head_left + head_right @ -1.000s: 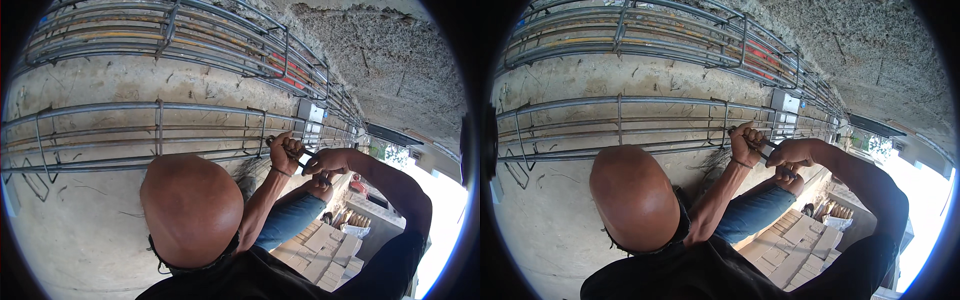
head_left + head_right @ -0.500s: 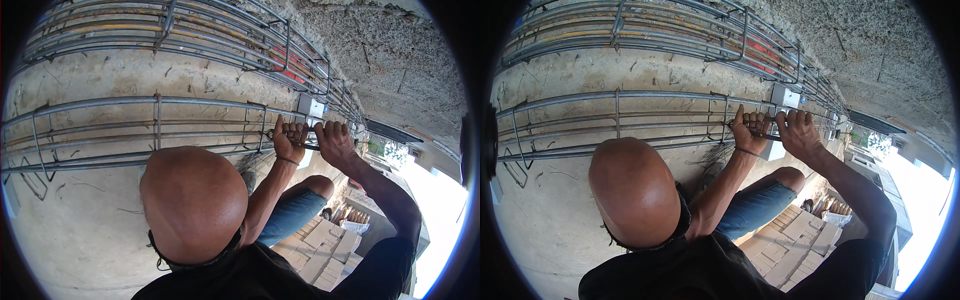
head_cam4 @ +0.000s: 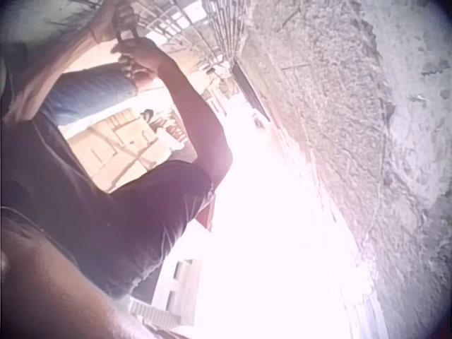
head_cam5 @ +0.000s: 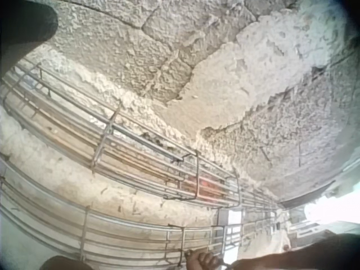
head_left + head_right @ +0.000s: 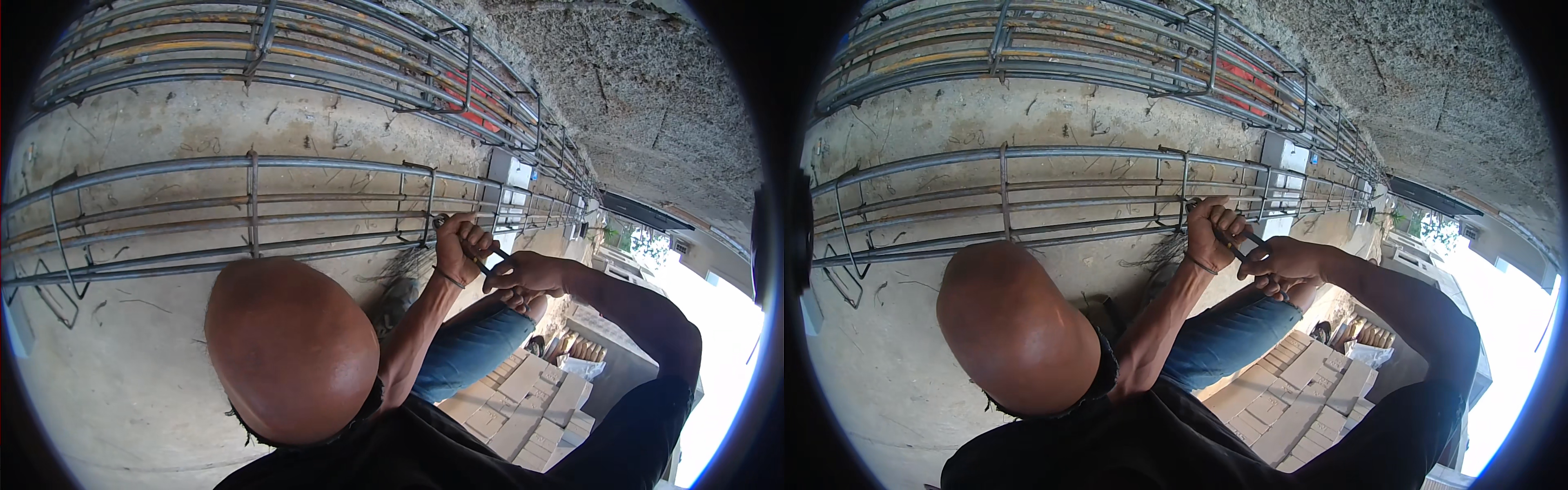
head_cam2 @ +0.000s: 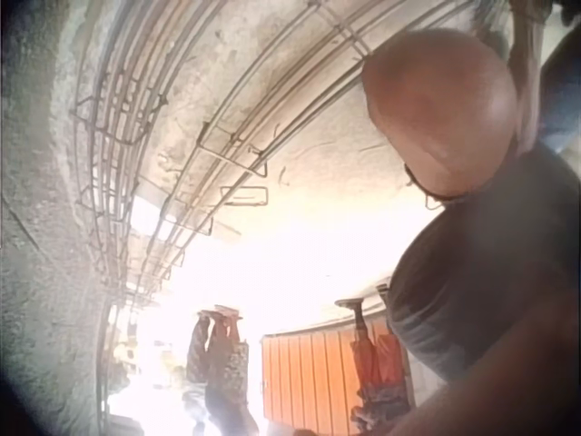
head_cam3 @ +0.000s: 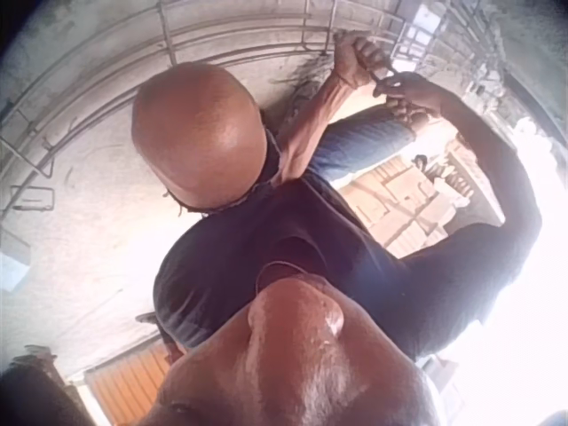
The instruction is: The person secures rebar together by hand and using a tool. They wrap thin wire around intersecting metal bars, twist the wire together by hand, and then use a pincer tool to tighten and cut the wire.
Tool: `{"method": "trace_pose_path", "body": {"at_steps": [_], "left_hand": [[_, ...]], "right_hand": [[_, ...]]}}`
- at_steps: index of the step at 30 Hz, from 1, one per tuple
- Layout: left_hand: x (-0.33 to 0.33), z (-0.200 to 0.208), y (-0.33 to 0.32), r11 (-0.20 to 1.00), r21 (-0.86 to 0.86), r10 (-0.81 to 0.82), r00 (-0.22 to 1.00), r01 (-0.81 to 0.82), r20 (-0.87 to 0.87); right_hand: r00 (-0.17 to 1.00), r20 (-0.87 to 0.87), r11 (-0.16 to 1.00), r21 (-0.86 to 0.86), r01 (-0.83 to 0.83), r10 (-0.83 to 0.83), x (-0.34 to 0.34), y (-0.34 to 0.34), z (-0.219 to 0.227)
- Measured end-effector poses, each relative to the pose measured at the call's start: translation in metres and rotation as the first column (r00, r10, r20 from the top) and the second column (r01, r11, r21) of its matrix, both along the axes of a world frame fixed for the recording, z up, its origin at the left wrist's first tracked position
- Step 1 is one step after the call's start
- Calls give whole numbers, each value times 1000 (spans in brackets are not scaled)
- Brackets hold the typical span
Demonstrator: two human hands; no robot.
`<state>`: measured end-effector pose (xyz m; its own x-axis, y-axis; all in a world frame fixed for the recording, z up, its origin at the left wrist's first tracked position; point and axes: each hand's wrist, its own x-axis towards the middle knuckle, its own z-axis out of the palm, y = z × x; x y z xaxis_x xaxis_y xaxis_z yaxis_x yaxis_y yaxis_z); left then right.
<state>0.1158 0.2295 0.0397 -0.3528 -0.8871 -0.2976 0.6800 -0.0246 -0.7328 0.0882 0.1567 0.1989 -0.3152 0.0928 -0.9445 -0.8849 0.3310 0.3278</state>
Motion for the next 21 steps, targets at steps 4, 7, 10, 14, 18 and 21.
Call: {"method": "trace_pose_path", "body": {"at_steps": [4,7,10,14,18,21], "left_hand": [[-12,-16,-3,988,-58,141,990,-140,24],[-8,12,-18,964,245,95,994,-105,53],[-20,15,-23,947,293,127,991,-132,38],[-2,22,-38,925,354,172,983,-141,-60],[-7,13,-41,885,464,64,998,-45,-25],[-12,5,-34,887,461,-14,1000,16,-7]], "right_hand": [[714,53,690,-315,-652,698,-15,10,-10],[167,-236,69,-375,-925,957,-21,-9,-11],[-402,-376,-545,-461,-701,835,-17,-43,-13],[-486,-403,-630,-445,-636,775,-3,-47,-9],[-216,-447,-423,-438,-793,868,-10,3,-7],[181,-207,66,-466,-882,962,11,11,5]]}}
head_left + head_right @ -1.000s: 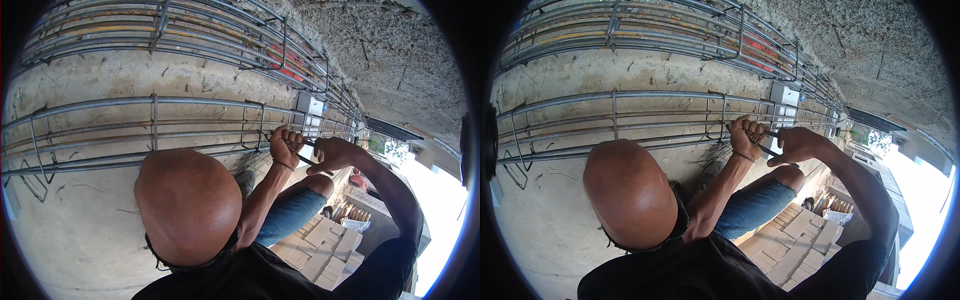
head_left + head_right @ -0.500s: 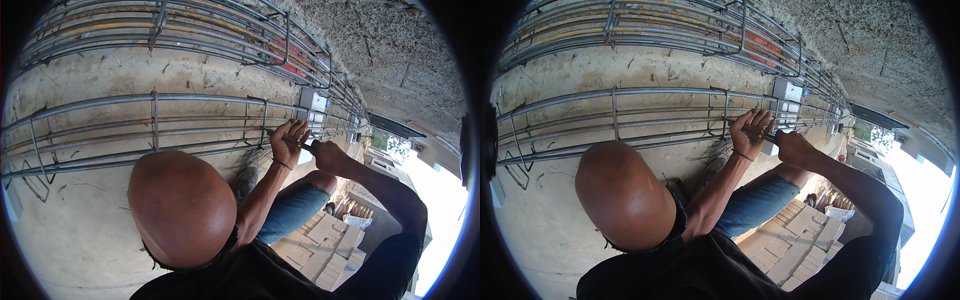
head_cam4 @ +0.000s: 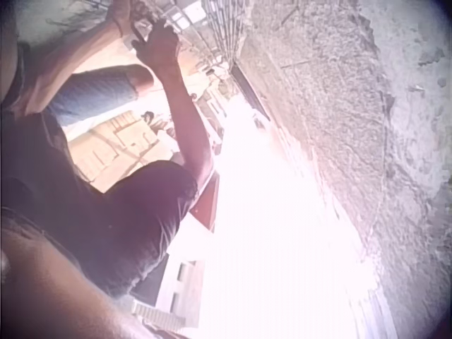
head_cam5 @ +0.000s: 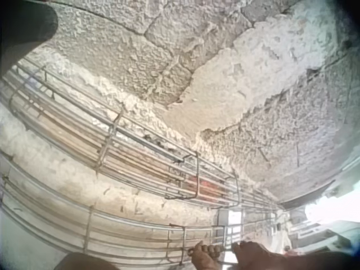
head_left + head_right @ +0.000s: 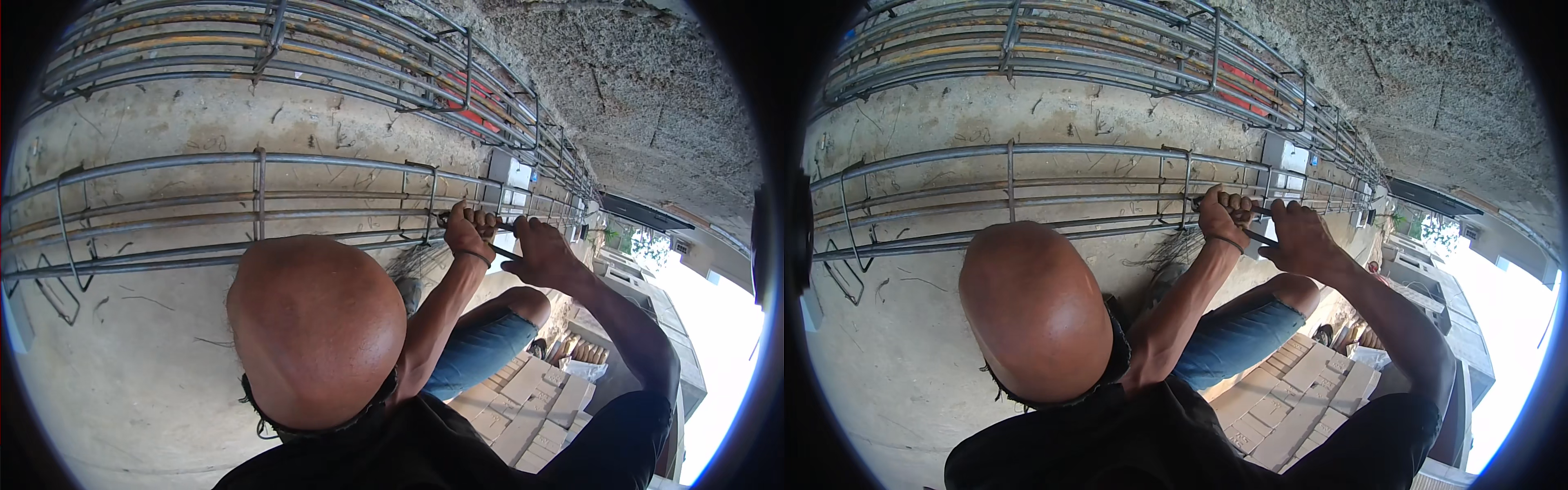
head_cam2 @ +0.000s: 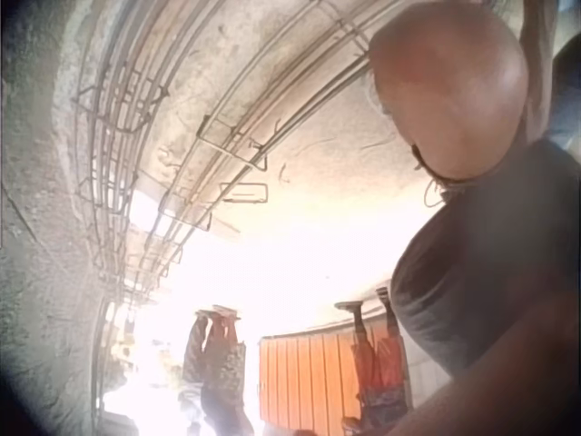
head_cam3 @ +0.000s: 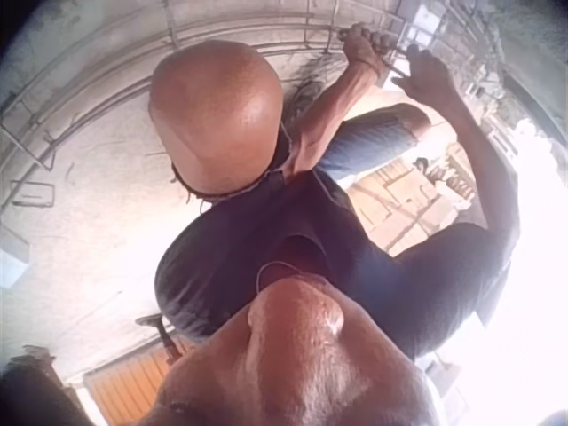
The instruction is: The person secures rebar together by hand and using a tool. They wrap thin wire around intersecting metal bars, twist the wire together by hand, and then use a pincer tool to tighten and cut the wire.
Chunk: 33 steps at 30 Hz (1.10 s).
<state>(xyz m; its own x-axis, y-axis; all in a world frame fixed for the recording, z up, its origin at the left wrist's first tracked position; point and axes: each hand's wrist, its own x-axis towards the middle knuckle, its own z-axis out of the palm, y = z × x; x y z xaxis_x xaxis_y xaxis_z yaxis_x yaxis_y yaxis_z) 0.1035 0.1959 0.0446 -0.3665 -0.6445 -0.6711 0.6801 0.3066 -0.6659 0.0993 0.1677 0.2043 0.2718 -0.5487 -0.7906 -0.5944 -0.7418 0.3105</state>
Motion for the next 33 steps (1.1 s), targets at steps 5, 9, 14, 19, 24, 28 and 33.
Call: {"method": "trace_pose_path", "body": {"at_steps": [5,9,14,19,24,28,33], "left_hand": [[-4,-1,15,975,-213,84,992,-62,99],[-2,-2,23,966,-251,-35,993,63,117],[1,-11,29,937,-349,74,988,-23,135],[-5,-8,33,966,-258,65,949,18,308],[-5,-3,32,956,-291,85,924,29,372],[1,-3,29,972,-224,120,973,-74,198],[3,-10,27,965,-259,85,989,-50,125]], "right_hand": [[586,-358,459,382,802,-727,-12,-54,4],[21,-479,-240,475,847,-877,-30,-41,2],[-81,-546,-437,563,702,-834,-14,-38,3],[110,-549,-217,497,841,-829,-14,-57,-7],[209,-560,-129,503,855,-801,-14,-62,-8],[110,-559,-222,491,842,-822,-27,-51,-10],[-195,-516,-468,475,745,-834,-37,-25,-13]]}}
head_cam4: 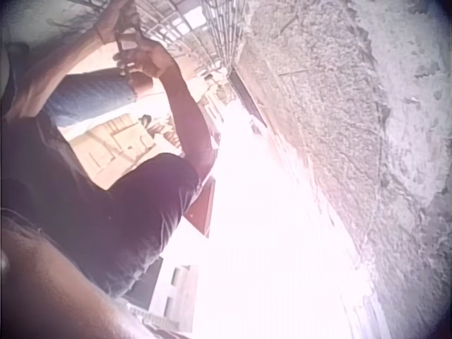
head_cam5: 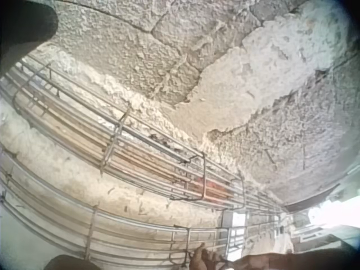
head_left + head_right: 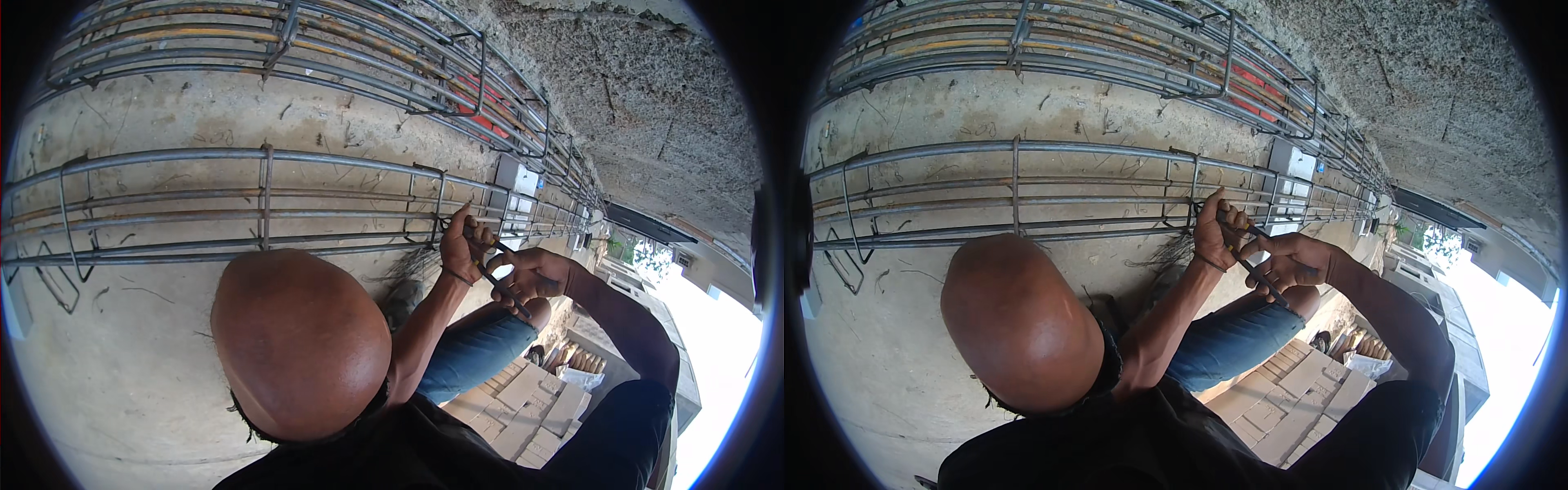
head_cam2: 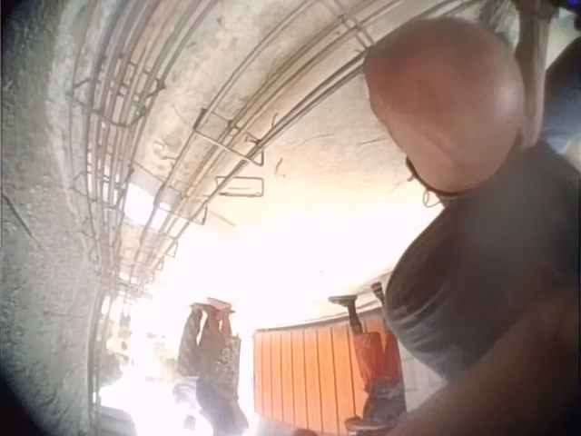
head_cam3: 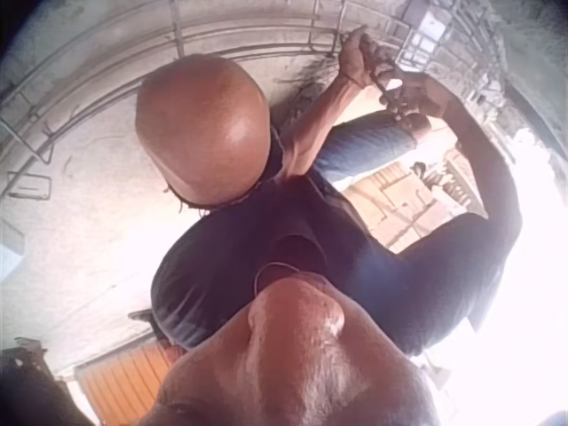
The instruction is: The person secures rebar together by hand and using a tool. They wrap thin wire around intersecting metal bars, twist the wire together by hand, and then use a pincer tool to tighten and cut the wire.
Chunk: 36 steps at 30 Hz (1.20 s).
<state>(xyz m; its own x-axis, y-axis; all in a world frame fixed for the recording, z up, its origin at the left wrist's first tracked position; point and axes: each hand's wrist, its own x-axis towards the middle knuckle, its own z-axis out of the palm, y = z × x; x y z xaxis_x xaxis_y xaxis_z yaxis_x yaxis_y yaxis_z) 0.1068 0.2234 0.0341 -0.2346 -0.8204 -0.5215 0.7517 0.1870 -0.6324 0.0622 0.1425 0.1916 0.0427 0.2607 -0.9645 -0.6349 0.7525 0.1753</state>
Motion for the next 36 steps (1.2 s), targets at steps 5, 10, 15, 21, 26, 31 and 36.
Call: {"method": "trace_pose_path", "body": {"at_steps": [5,10,15,21,26,31,36], "left_hand": [[-2,-2,2,999,-40,-21,1000,21,11],[-4,1,-2,996,-48,70,997,-71,-26],[8,21,-20,988,63,150,978,-141,-149],[20,33,-36,978,191,134,950,-81,-283],[4,18,-36,980,195,76,982,-41,-174],[-2,19,-22,997,65,45,991,-38,-123],[2,17,-5,998,9,-66,995,67,-75]], "right_hand": [[988,-130,996,-31,83,-86,0,22,-2],[585,-305,525,-261,-810,751,28,20,1],[-470,-548,-678,-268,-685,692,51,-19,4],[-637,-686,-936,-284,-210,351,43,-38,-1],[-412,-732,-793,-285,-539,543,39,11,5],[521,-192,529,-7,-848,832,56,-49,19],[979,-23,975,100,-199,203,8,-28,10]]}}
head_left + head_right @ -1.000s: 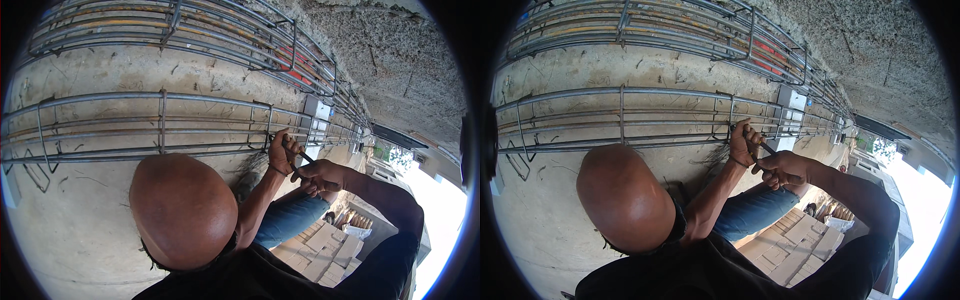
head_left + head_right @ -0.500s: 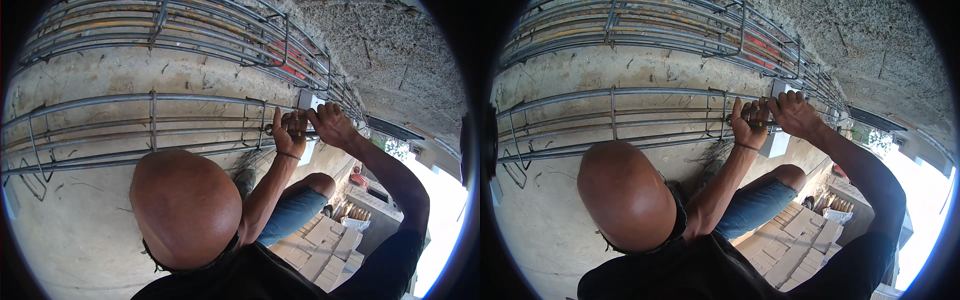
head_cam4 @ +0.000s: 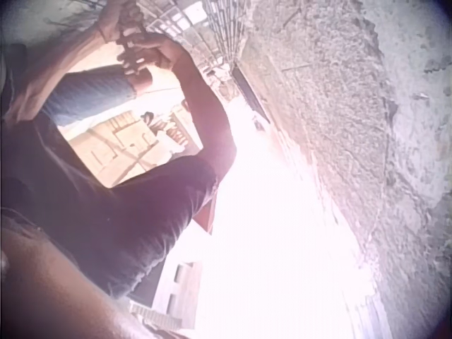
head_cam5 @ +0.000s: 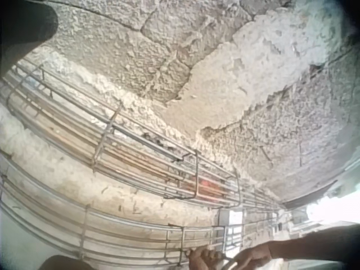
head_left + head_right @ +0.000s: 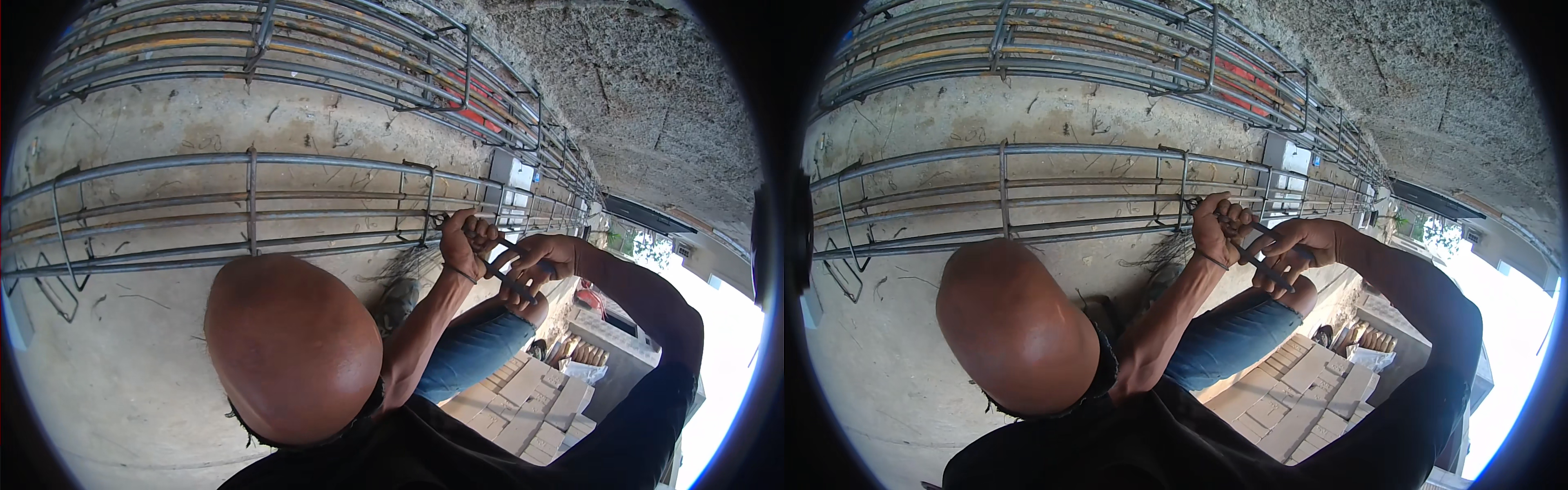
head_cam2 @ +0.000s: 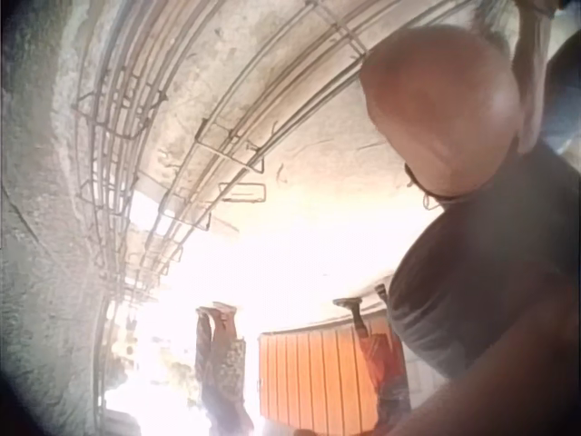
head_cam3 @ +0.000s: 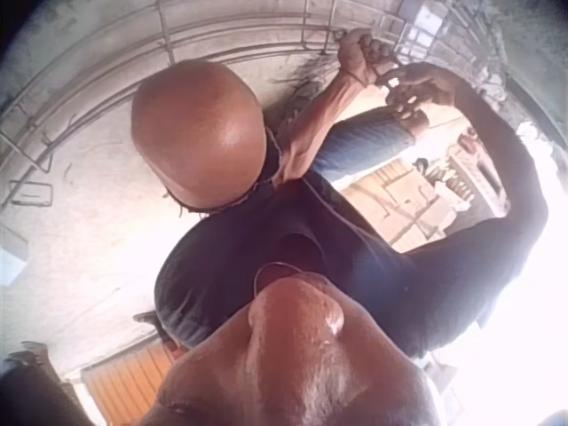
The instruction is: The person secures rebar together by hand and using a tool. They wrap thin wire around intersecting metal bars, twist the wire together by hand, and then use a pincer tool to tighten and cut the wire.
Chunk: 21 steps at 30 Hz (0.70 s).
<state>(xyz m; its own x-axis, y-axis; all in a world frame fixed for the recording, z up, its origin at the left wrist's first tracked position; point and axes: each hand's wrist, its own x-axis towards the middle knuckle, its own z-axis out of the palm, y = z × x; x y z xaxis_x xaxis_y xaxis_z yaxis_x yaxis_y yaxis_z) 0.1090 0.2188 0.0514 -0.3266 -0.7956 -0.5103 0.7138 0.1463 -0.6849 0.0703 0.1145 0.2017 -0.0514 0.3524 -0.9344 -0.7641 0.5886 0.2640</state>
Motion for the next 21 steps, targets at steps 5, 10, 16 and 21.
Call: {"method": "trace_pose_path", "body": {"at_steps": [5,10,16,21], "left_hand": [[2,-3,8,990,-117,-64,994,73,83],[-18,-17,4,974,-189,134,989,-122,54],[-23,7,-21,984,69,162,987,-162,4],[8,11,-44,951,249,211,973,-181,-96]], "right_hand": [[978,-165,990,47,134,-125,-5,35,-11],[701,-262,652,-258,-713,663,-2,46,-21],[-318,-483,-513,-350,-784,816,16,-21,-25],[-513,-624,-802,-375,-465,590,32,-11,-19]]}}
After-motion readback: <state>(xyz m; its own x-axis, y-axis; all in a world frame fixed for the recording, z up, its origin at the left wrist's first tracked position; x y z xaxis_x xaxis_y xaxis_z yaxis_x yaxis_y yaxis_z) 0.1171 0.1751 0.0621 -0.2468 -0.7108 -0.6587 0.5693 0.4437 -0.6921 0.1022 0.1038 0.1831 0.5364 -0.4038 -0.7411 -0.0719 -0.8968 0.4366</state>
